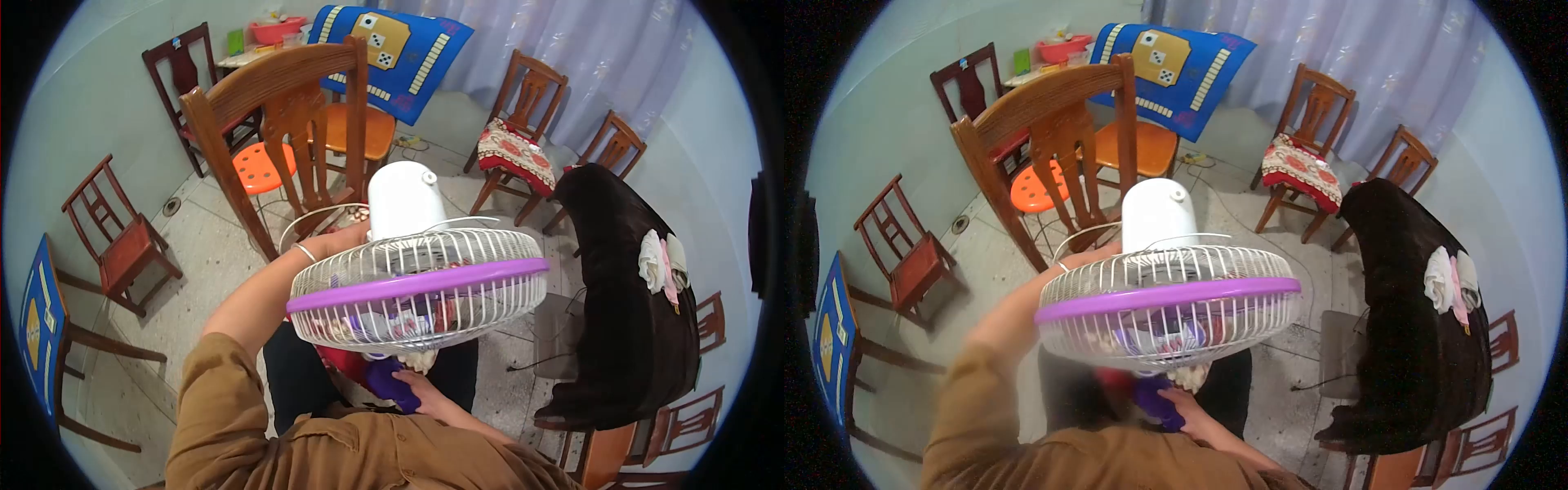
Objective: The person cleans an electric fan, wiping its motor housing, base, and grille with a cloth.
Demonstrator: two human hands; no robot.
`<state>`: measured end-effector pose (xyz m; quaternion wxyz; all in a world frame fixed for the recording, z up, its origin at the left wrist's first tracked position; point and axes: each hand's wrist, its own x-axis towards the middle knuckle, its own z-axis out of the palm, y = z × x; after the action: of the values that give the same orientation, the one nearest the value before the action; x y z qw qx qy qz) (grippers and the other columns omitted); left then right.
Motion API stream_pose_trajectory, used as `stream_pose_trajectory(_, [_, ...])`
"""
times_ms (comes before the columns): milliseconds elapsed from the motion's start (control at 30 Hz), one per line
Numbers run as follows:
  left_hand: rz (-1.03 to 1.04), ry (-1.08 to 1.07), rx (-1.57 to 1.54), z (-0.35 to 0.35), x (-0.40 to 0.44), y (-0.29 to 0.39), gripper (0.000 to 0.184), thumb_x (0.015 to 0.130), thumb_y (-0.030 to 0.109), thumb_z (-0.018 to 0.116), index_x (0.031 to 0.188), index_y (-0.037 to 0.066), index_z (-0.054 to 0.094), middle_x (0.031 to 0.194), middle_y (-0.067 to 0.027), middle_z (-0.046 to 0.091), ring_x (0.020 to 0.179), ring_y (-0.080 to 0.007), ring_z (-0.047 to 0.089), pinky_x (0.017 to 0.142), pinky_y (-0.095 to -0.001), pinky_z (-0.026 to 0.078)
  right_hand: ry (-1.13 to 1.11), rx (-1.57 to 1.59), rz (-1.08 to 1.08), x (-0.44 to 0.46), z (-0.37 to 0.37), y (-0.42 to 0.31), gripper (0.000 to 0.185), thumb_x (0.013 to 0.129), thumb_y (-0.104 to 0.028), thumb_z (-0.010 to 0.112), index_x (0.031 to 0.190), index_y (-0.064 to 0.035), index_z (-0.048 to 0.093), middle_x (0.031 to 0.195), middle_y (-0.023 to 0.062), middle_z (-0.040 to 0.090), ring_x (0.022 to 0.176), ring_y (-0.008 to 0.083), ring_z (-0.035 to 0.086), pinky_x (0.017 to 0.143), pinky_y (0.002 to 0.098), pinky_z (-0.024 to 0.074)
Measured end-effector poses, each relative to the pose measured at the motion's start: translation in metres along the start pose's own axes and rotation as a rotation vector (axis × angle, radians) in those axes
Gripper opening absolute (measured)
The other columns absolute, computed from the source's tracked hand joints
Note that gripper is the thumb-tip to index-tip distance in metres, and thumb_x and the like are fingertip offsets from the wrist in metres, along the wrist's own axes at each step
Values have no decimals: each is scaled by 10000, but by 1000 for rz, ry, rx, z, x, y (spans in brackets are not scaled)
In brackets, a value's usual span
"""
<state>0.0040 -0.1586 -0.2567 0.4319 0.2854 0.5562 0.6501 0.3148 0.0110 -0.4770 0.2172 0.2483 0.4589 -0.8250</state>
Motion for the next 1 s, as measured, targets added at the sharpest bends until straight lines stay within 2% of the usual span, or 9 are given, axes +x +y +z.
stream_pose_trajectory(100, [16, 9, -52, 1, 10, -14, 825, 767, 138, 822, 1454, 48, 374, 1408, -123, 512, 1255, -207, 507, 1054, -353, 415, -21, 294, 141, -17, 42, -34, 306, 933, -180, 635, 1179, -7, 576, 991, 111, 688, 771, 206, 694, 623, 303, 586])
stream_pose_trajectory(167, [86, 50, 15, -3, 13, -24, 800, 759, 134, 823, 1434, 45, 403, 1388, -126, 531, 1246, -211, 515, 1051, -355, 417, -123, 100, 50, 5, 11, -6, 445, 922, -229, 644, 1285, -1, 524, 1172, 135, 611, 1048, 235, 591, 899, 341, 456])
stream_pose_trajectory(233, [170, 104, 170, -2, 10, -28, 776, 750, 130, 825, 1414, 43, 433, 1368, -129, 550, 1237, -215, 524, 1049, -356, 418, -231, 24, -39, 29, -26, 28, 526, 908, -232, 659, 1346, 2, 484, 1272, 138, 563, 1192, 238, 530, 1043, 359, 383])
stream_pose_trajectory(367, [291, 221, 705, 23, -7, -22, 706, 689, 137, 827, 1319, 28, 526, 1281, -145, 611, 1210, -245, 556, 1026, -355, 433, -167, -55, -119, -6, -14, 19, 546, 901, -212, 666, 1360, 1, 461, 1285, 134, 552, 1200, 232, 520, 1051, 359, 373])
stream_pose_trajectory(400, [286, 260, 732, 33, -13, -16, 745, 624, 145, 821, 1301, 31, 532, 1255, -162, 616, 1190, -286, 575, 1017, -355, 442, -138, -73, -146, -11, -12, 15, 552, 899, -207, 668, 1364, 1, 455, 1288, 133, 550, 1203, 231, 517, 1053, 359, 371])
stream_pose_trajectory(500, [276, 239, 894, 58, -32, 14, 652, 653, 164, 848, 1240, 51, 590, 1179, -117, 665, 1109, -215, 615, 998, -348, 464, -33, -139, -282, -31, -1, -2, 569, 894, -192, 673, 1375, 1, 438, 1298, 131, 542, 1209, 227, 509, 1059, 359, 364])
stream_pose_trajectory(633, [230, 254, 936, 69, -39, 23, 780, 580, 130, 807, 1305, 68, 528, 1213, -171, 627, 1165, -317, 585, 1013, -367, 454, 60, -279, -551, -42, 17, -27, 594, 887, -173, 681, 1389, 0, 415, 1311, 127, 531, 1218, 222, 499, 1066, 359, 354])
stream_pose_trajectory(800, [213, 378, 1029, 42, -35, 10, 790, 610, 187, 819, 1331, 91, 510, 1211, -194, 630, 1141, -336, 599, 1006, -387, 456, 45, -415, -768, -29, 40, -49, 627, 878, -148, 690, 1407, -1, 386, 1328, 122, 518, 1229, 216, 486, 1076, 359, 342])
stream_pose_trajectory(1000, [55, 673, 879, 51, -49, 3, 782, 630, 271, 808, 1325, 69, 510, 1177, -197, 651, 1093, -342, 628, 953, -390, 483, 17, -301, -556, -8, 74, -62, 725, 863, -99, 689, 1455, -9, 279, 1387, 122, 467, 1273, 226, 448, 1098, 364, 312])
